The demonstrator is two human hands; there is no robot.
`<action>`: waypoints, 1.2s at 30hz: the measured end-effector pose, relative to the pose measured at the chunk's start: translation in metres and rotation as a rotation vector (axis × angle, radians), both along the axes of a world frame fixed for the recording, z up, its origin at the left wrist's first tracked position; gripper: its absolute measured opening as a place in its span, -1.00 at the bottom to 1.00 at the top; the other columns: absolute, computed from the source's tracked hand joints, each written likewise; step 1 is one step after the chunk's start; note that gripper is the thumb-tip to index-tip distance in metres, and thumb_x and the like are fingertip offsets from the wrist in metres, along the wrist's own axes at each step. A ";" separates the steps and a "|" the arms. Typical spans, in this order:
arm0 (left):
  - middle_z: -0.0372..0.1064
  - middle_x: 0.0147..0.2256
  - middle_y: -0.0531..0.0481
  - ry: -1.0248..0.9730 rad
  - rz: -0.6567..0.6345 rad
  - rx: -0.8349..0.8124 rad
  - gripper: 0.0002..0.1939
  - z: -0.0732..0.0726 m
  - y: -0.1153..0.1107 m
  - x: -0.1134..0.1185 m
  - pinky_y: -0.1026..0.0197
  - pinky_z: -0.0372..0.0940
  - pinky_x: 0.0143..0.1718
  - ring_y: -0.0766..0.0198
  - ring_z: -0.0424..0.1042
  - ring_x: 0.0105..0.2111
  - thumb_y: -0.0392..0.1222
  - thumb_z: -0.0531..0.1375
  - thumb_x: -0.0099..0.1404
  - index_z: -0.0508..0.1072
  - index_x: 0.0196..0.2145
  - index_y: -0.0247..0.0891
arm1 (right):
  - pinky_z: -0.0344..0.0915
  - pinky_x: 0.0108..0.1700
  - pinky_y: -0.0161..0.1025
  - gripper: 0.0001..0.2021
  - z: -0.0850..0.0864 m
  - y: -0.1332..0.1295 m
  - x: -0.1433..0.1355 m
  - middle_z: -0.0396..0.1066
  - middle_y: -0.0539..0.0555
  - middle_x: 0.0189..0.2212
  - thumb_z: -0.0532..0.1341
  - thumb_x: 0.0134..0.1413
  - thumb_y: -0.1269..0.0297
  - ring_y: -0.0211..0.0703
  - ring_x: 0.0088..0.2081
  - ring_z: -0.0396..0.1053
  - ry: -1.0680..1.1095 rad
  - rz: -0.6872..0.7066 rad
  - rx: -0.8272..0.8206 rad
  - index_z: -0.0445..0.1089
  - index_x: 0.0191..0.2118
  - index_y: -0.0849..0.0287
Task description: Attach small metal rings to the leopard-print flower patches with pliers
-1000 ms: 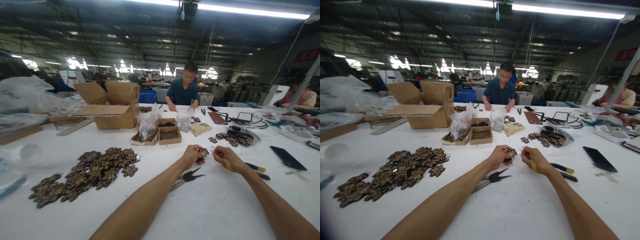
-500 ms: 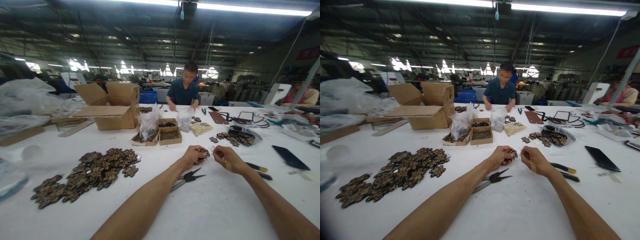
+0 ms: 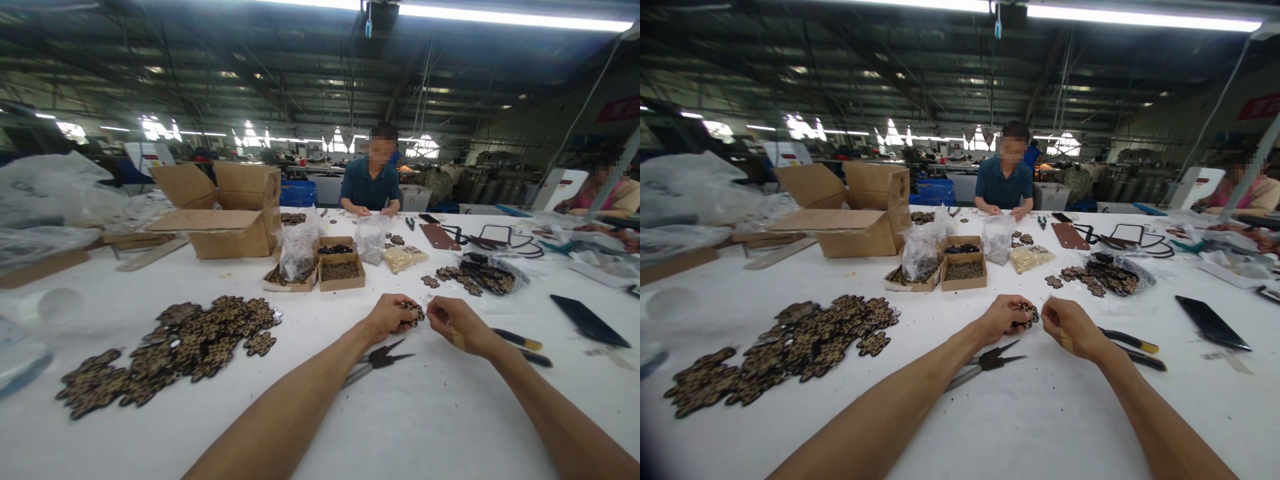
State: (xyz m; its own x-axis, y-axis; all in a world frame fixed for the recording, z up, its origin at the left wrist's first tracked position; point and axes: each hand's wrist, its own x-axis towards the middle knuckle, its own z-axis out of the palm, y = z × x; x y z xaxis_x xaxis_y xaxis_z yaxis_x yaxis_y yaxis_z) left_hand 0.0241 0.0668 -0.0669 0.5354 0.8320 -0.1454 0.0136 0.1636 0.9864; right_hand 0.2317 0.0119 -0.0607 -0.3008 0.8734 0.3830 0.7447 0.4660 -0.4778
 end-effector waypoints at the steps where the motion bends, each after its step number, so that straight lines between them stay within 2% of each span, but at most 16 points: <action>1: 0.40 -0.47 0.06 0.000 0.001 0.000 -0.62 0.001 -0.001 0.000 0.40 0.05 -0.63 0.48 0.26 -0.63 -0.18 0.43 -0.01 0.53 -0.21 -0.33 | 0.15 -0.43 -0.28 -0.92 0.000 0.000 0.000 0.40 -0.01 -0.53 0.16 0.14 0.30 -0.21 -0.50 0.29 -0.011 0.003 0.001 0.35 -0.37 0.12; 7: 0.40 -0.49 0.05 0.000 0.012 0.021 -0.70 0.001 -0.005 0.003 0.37 0.19 -0.59 0.48 0.26 -0.61 -0.26 0.41 0.01 0.54 -0.26 -0.35 | 0.13 -0.41 -0.27 -0.94 0.001 -0.001 0.000 0.39 0.00 -0.53 0.17 0.10 0.34 -0.20 -0.50 0.27 -0.097 -0.009 0.033 0.35 -0.39 0.12; 13: 0.42 -0.50 0.04 0.004 0.014 0.047 -0.72 -0.004 -0.002 0.005 0.36 0.19 -0.59 0.47 0.26 -0.62 -0.28 0.40 0.02 0.55 -0.26 -0.37 | 0.10 -0.38 -0.27 -0.96 0.002 -0.003 0.001 0.41 0.00 -0.49 0.18 0.07 0.38 -0.20 -0.48 0.28 -0.194 0.005 0.038 0.36 -0.35 0.12; 19: 0.44 -0.48 0.02 0.064 0.010 0.084 -0.76 -0.009 0.000 0.008 0.35 0.22 -0.59 0.45 0.29 -0.62 -0.36 0.35 0.05 0.56 -0.25 -0.38 | 0.06 -0.36 -0.26 -0.95 0.004 -0.006 0.000 0.41 0.02 -0.45 0.15 0.12 0.39 -0.19 -0.44 0.29 -0.290 0.011 0.074 0.34 -0.31 0.13; 27: 0.44 -0.51 0.03 0.090 0.000 0.125 -0.77 -0.011 0.000 0.011 0.38 0.23 -0.59 0.45 0.30 -0.62 -0.40 0.33 0.05 0.57 -0.26 -0.38 | 0.04 -0.36 -0.25 -0.94 0.015 -0.010 -0.001 0.42 0.05 -0.42 0.13 0.15 0.39 -0.19 -0.43 0.30 -0.354 0.019 0.067 0.34 -0.32 0.14; 36: 0.42 -0.54 0.05 0.095 -0.017 0.184 -0.75 -0.013 0.002 0.009 0.38 0.22 -0.61 0.43 0.30 -0.64 -0.36 0.32 0.07 0.56 -0.23 -0.38 | 0.05 -0.34 -0.24 -0.94 0.007 -0.007 -0.001 0.43 0.06 -0.43 0.14 0.17 0.39 -0.15 -0.41 0.33 -0.390 0.025 0.093 0.35 -0.31 0.13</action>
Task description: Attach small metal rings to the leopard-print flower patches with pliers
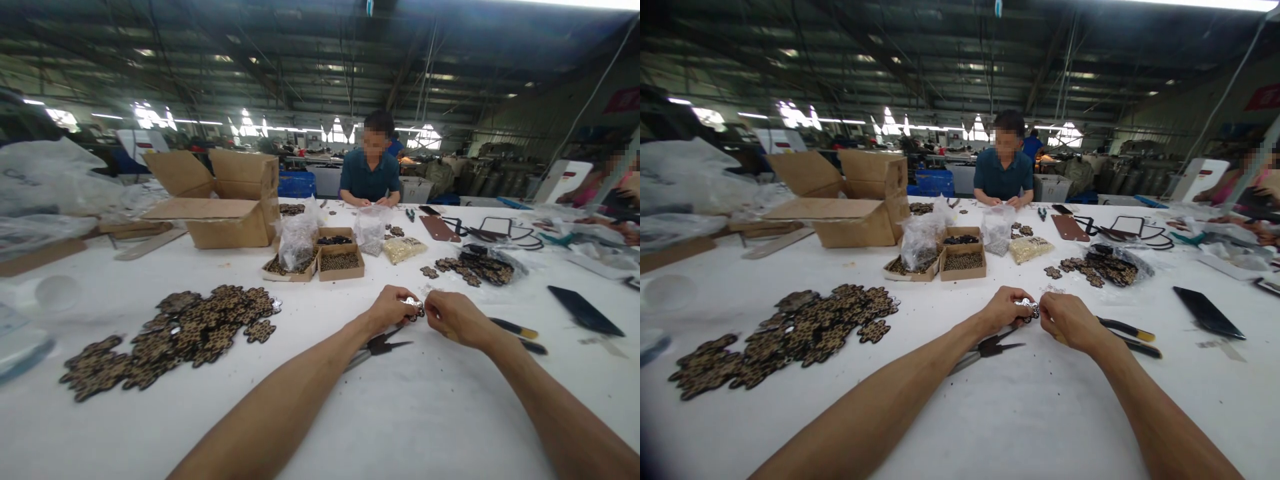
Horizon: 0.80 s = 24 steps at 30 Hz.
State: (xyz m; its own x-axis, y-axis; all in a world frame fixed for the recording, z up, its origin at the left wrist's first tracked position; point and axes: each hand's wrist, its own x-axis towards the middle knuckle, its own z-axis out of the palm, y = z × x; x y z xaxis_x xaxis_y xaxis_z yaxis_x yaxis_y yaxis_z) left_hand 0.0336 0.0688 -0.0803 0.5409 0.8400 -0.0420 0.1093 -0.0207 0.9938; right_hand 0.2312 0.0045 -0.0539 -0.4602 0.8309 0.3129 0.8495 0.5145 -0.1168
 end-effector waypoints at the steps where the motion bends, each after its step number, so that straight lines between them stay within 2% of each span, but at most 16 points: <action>1: 0.42 -0.54 0.04 0.005 0.003 -0.002 -0.75 -0.001 0.000 0.000 0.38 0.22 -0.61 0.43 0.30 -0.64 -0.36 0.32 0.07 0.56 -0.23 -0.38 | 0.05 -0.34 -0.24 -0.93 0.000 0.000 -0.001 0.43 0.06 -0.42 0.14 0.17 0.39 -0.15 -0.41 0.33 -0.002 0.004 0.002 0.35 -0.31 0.13; 7: 0.45 -0.51 0.02 0.027 0.010 -0.032 -0.76 0.000 0.000 0.001 0.37 0.21 -0.61 0.45 0.29 -0.65 -0.35 0.33 0.07 0.55 -0.24 -0.38 | 0.04 -0.35 -0.24 -0.92 0.003 -0.001 -0.003 0.43 0.06 -0.43 0.12 0.18 0.38 -0.15 -0.42 0.33 0.009 0.019 -0.004 0.34 -0.31 0.13; 13: 0.40 -0.55 0.04 0.054 0.014 -0.106 -0.81 0.007 -0.001 -0.002 0.36 0.13 -0.67 0.45 0.23 -0.71 -0.30 0.35 0.06 0.56 -0.31 -0.37 | 0.07 -0.39 -0.25 -0.95 0.000 0.000 -0.003 0.42 0.03 -0.48 0.16 0.11 0.39 -0.18 -0.47 0.29 0.151 0.033 -0.068 0.35 -0.34 0.12; 19: 0.26 -0.68 0.13 0.149 0.025 0.047 -0.91 0.015 -0.007 -0.003 0.36 0.03 -0.69 0.45 0.15 -0.74 -0.32 0.31 0.00 0.55 -0.45 -0.38 | 0.05 -0.37 -0.24 -0.93 0.001 -0.006 -0.007 0.42 0.05 -0.46 0.15 0.09 0.42 -0.17 -0.45 0.28 0.044 0.040 -0.046 0.34 -0.34 0.12; 24: 0.34 -0.64 0.08 0.178 0.007 0.122 -0.92 0.023 -0.008 -0.002 0.35 0.09 -0.66 0.42 0.22 -0.68 -0.31 0.30 -0.05 0.54 -0.50 -0.36 | 0.05 -0.35 -0.22 -0.93 0.009 -0.010 -0.008 0.43 0.07 -0.44 0.14 0.12 0.40 -0.17 -0.44 0.29 0.007 0.045 -0.047 0.36 -0.33 0.13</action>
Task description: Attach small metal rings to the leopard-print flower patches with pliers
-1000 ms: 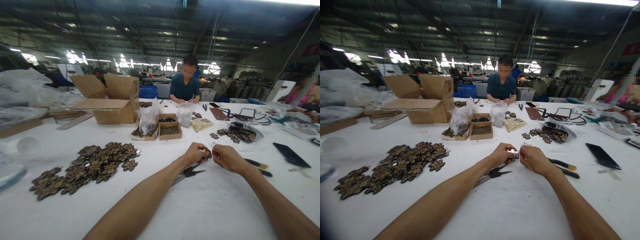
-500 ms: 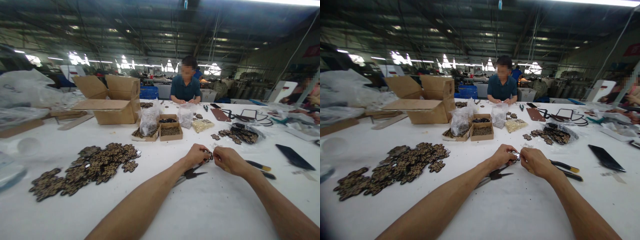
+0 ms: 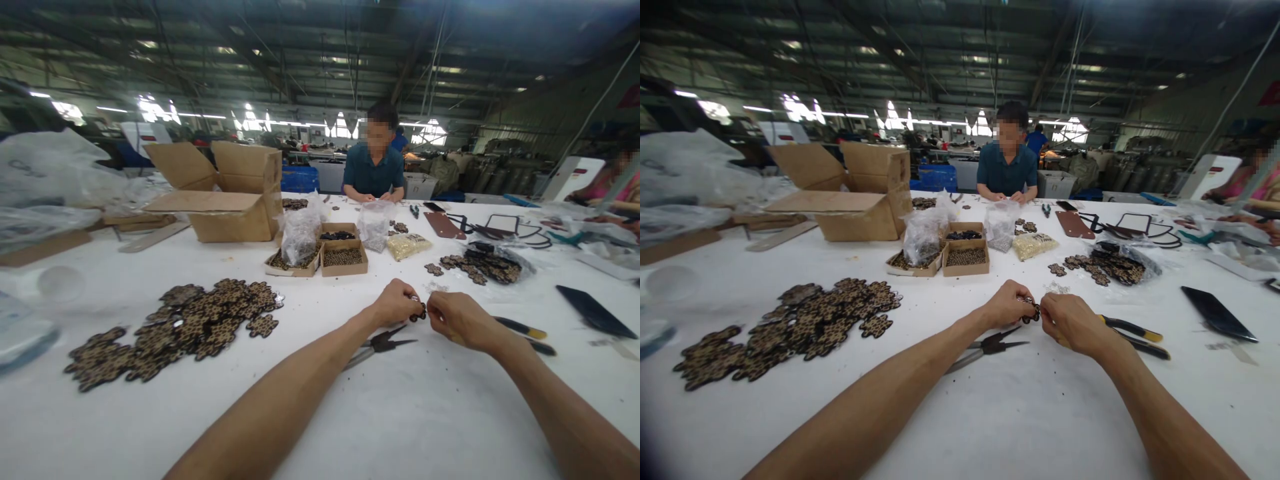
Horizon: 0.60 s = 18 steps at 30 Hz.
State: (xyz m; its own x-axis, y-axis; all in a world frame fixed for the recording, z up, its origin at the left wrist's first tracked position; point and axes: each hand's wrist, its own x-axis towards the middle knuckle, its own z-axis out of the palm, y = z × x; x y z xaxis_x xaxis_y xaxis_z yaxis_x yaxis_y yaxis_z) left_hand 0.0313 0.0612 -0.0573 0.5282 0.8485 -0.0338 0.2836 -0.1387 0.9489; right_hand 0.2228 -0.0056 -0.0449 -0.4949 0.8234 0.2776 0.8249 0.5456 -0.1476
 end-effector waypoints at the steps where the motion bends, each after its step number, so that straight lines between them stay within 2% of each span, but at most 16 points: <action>1: 0.34 -0.64 0.07 0.001 -0.001 0.012 -0.92 0.001 0.000 0.000 0.35 0.09 -0.66 0.42 0.23 -0.68 -0.31 0.30 -0.06 0.54 -0.51 -0.36 | 0.05 -0.35 -0.22 -0.93 0.002 -0.001 0.000 0.42 0.06 -0.44 0.15 0.11 0.40 -0.17 -0.44 0.28 0.021 0.002 -0.007 0.36 -0.33 0.13; 3: 0.31 -0.66 0.08 -0.027 -0.004 -0.052 -0.93 0.001 0.002 0.000 0.35 0.05 -0.68 0.44 0.18 -0.71 -0.32 0.29 -0.06 0.53 -0.51 -0.35 | 0.07 -0.37 -0.23 -0.94 0.007 -0.003 0.000 0.41 0.04 -0.47 0.16 0.07 0.41 -0.19 -0.46 0.25 0.102 0.005 -0.042 0.36 -0.37 0.13; 6: 0.28 -0.67 0.10 -0.118 -0.038 -0.295 -0.90 0.001 0.004 -0.004 0.34 -0.02 -0.70 0.46 0.11 -0.74 -0.31 0.29 -0.05 0.50 -0.49 -0.35 | 0.13 -0.40 -0.26 -0.93 0.013 -0.004 0.000 0.36 -0.01 -0.53 0.18 0.04 0.41 -0.22 -0.49 0.23 0.300 0.021 -0.141 0.34 -0.42 0.12; 8: 0.30 -0.65 0.08 -0.162 -0.073 -0.390 -0.87 0.001 0.006 -0.008 0.34 -0.02 -0.70 0.44 0.15 -0.74 -0.29 0.30 -0.05 0.49 -0.45 -0.34 | 0.18 -0.40 -0.28 -0.93 0.013 -0.004 -0.001 0.35 -0.01 -0.53 0.19 0.06 0.38 -0.22 -0.48 0.23 0.430 0.025 -0.204 0.34 -0.43 0.13; 13: 0.46 -0.53 -0.07 -0.282 -0.204 -0.480 -0.74 0.001 0.005 -0.015 0.30 0.10 -0.64 0.35 0.32 -0.65 -0.20 0.35 -0.06 0.49 -0.38 -0.36 | 0.17 -0.42 -0.28 -0.85 0.003 0.003 -0.003 0.32 -0.01 -0.52 0.21 0.15 0.23 -0.22 -0.46 0.22 0.640 0.015 -0.291 0.38 -0.39 0.16; 16: 0.46 -0.52 -0.07 -0.333 -0.209 -0.504 -0.71 0.001 0.004 -0.016 0.26 0.18 -0.56 0.32 0.36 -0.60 -0.17 0.38 -0.09 0.49 -0.39 -0.37 | 0.16 -0.41 -0.27 -0.80 -0.002 0.005 -0.005 0.30 -0.02 -0.53 0.24 0.16 0.15 -0.22 -0.46 0.20 0.703 0.013 -0.305 0.39 -0.38 0.17; 18: 0.44 -0.55 -0.05 -0.357 -0.202 -0.550 -0.73 -0.001 0.003 -0.019 0.27 0.15 -0.57 0.32 0.34 -0.62 -0.19 0.37 -0.10 0.48 -0.41 -0.36 | 0.15 -0.40 -0.27 -0.78 -0.005 0.005 -0.007 0.30 -0.02 -0.53 0.24 0.18 0.14 -0.22 -0.46 0.20 0.698 0.008 -0.295 0.38 -0.38 0.18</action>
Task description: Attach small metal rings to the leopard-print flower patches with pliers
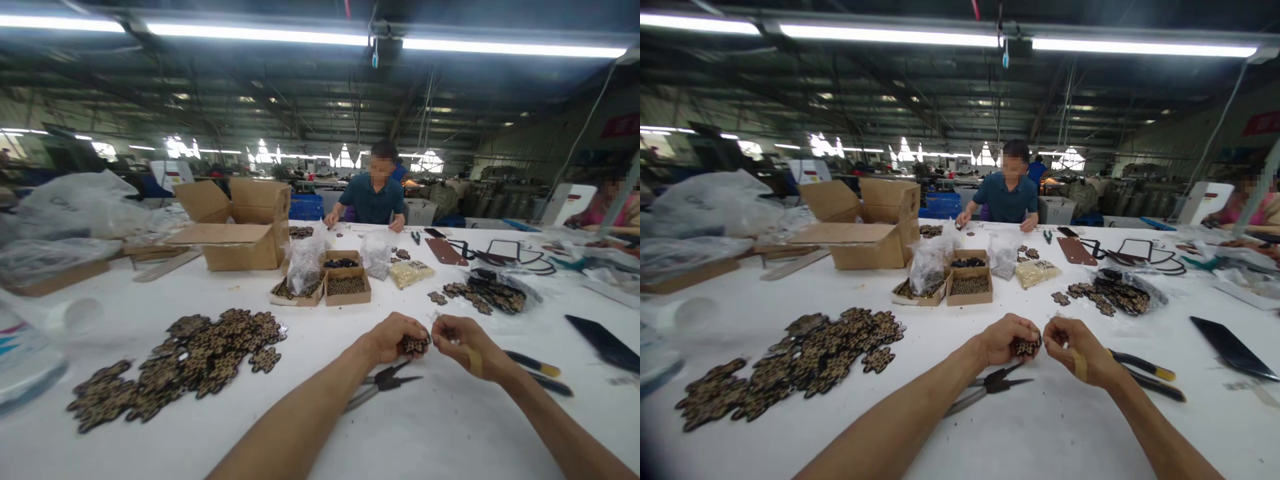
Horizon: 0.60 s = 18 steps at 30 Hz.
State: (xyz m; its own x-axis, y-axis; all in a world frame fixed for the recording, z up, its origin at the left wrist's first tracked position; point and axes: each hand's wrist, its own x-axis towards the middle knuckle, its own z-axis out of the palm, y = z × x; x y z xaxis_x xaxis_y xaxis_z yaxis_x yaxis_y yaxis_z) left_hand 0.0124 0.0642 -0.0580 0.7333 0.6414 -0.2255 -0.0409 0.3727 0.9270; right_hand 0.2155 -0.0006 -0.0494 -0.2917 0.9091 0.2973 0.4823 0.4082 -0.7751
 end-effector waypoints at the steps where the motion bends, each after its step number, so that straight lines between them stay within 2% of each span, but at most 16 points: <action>1: 0.44 -0.55 -0.05 -0.012 -0.006 -0.034 -0.75 -0.001 0.000 -0.002 0.27 0.12 -0.59 0.32 0.34 -0.62 -0.20 0.35 -0.10 0.47 -0.42 -0.36 | 0.15 -0.41 -0.27 -0.77 -0.001 0.000 -0.001 0.31 -0.02 -0.52 0.23 0.19 0.13 -0.22 -0.46 0.20 -0.012 -0.002 0.010 0.38 -0.38 0.18; 3: 0.44 -0.54 -0.08 -0.033 -0.047 -0.111 -0.78 -0.004 0.002 -0.006 0.27 0.07 -0.62 0.29 0.35 -0.64 -0.21 0.32 -0.08 0.47 -0.43 -0.36 | 0.15 -0.40 -0.26 -0.76 -0.004 0.000 -0.004 0.33 -0.01 -0.50 0.21 0.22 0.12 -0.21 -0.44 0.21 -0.025 0.001 0.044 0.38 -0.37 0.18; 6: 0.47 -0.48 -0.13 -0.094 -0.123 -0.174 -0.79 -0.008 0.006 -0.009 0.24 0.15 -0.57 0.23 0.43 -0.57 -0.23 0.28 -0.04 0.48 -0.40 -0.38 | 0.18 -0.39 -0.25 -0.73 -0.008 0.004 -0.007 0.39 0.02 -0.47 0.17 0.27 0.08 -0.18 -0.42 0.26 0.009 0.023 0.085 0.39 -0.35 0.17; 9: 0.49 -0.43 -0.15 -0.155 -0.136 -0.198 -0.80 -0.009 0.006 -0.009 0.22 0.20 -0.51 0.20 0.47 -0.51 -0.26 0.29 -0.02 0.48 -0.38 -0.37 | 0.20 -0.39 -0.25 -0.72 -0.008 0.005 -0.008 0.42 0.03 -0.46 0.17 0.28 0.06 -0.18 -0.42 0.29 0.045 0.049 0.079 0.39 -0.33 0.17; 14: 0.47 -0.42 -0.12 -0.165 -0.108 -0.215 -0.78 -0.001 -0.004 -0.004 0.28 0.16 -0.50 0.27 0.43 -0.49 -0.27 0.32 0.02 0.49 -0.34 -0.38 | 0.21 -0.38 -0.26 -0.72 0.002 -0.001 -0.002 0.38 0.02 -0.49 0.23 0.22 0.05 -0.21 -0.44 0.26 0.084 0.024 0.059 0.41 -0.35 0.18; 18: 0.41 -0.45 -0.07 -0.163 -0.130 -0.225 -0.78 0.006 -0.001 -0.001 0.33 0.05 -0.54 0.39 0.30 -0.54 -0.28 0.35 0.01 0.48 -0.35 -0.38 | 0.20 -0.39 -0.28 -0.76 0.011 -0.002 0.005 0.37 0.01 -0.48 0.31 0.13 0.09 -0.22 -0.44 0.24 0.097 0.027 0.020 0.41 -0.33 0.18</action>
State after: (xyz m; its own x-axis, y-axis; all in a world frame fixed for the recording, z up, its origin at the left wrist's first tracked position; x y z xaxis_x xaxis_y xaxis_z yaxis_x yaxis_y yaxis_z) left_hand 0.0112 0.0630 -0.0522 0.8443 0.4869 -0.2238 -0.1209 0.5800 0.8056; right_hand 0.2207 -0.0027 -0.0387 -0.2854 0.8949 0.3430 0.3939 0.4358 -0.8093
